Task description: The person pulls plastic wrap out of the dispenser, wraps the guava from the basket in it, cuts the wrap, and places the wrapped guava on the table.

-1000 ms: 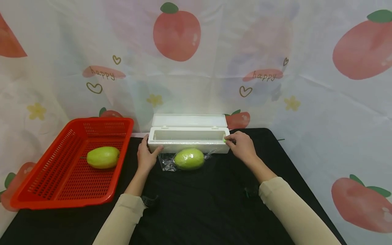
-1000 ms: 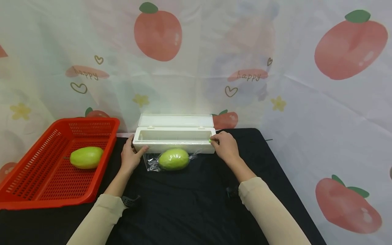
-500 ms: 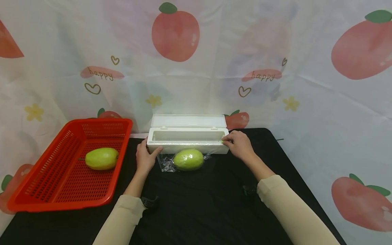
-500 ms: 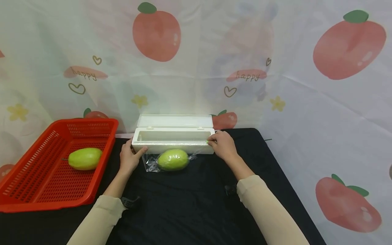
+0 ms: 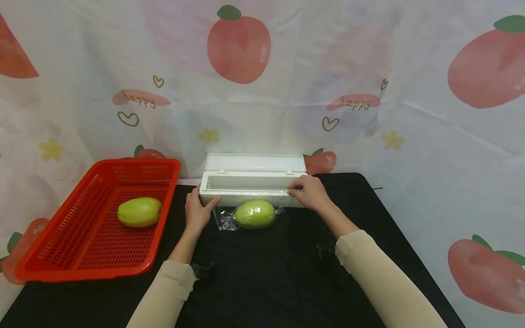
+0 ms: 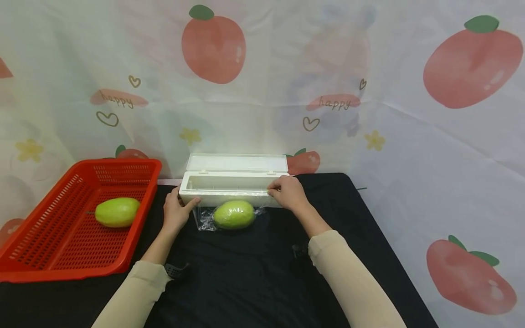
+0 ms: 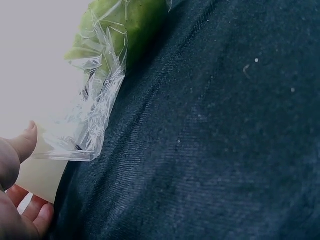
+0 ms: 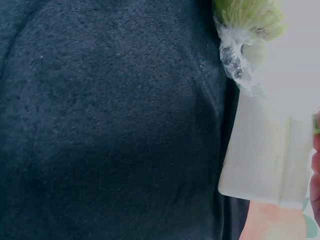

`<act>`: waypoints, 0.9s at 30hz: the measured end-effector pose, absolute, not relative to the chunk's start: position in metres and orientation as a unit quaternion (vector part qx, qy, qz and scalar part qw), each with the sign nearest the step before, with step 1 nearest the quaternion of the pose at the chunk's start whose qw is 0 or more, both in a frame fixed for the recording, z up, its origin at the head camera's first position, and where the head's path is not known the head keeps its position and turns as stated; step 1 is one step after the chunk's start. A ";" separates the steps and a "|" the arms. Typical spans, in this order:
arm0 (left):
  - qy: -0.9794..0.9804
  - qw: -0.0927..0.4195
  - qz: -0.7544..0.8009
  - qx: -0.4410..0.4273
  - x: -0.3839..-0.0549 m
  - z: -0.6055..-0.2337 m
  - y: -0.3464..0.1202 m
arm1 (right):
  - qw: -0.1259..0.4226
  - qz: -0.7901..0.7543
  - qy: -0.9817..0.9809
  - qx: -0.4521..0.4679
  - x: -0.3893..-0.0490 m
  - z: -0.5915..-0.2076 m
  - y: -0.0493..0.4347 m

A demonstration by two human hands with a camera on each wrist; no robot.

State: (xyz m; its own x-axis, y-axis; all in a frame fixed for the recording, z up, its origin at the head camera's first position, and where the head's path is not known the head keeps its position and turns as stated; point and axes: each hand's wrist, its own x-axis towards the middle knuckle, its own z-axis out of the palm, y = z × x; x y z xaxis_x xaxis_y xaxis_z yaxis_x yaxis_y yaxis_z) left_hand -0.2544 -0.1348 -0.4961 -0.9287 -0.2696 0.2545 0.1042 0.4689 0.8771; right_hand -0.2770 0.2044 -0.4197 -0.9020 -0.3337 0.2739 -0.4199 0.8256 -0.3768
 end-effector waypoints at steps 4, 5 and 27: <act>-0.839 0.181 -0.511 0.048 -0.256 -0.496 -0.134 | 0.090 0.232 -0.949 0.192 -0.278 -0.420 0.205; -0.839 0.181 -0.511 0.049 -0.256 -0.496 -0.133 | 0.089 0.235 -0.949 0.190 -0.279 -0.420 0.205; -0.843 0.183 -0.503 0.053 -0.255 -0.499 -0.136 | 0.046 0.244 -0.953 0.177 -0.281 -0.414 0.187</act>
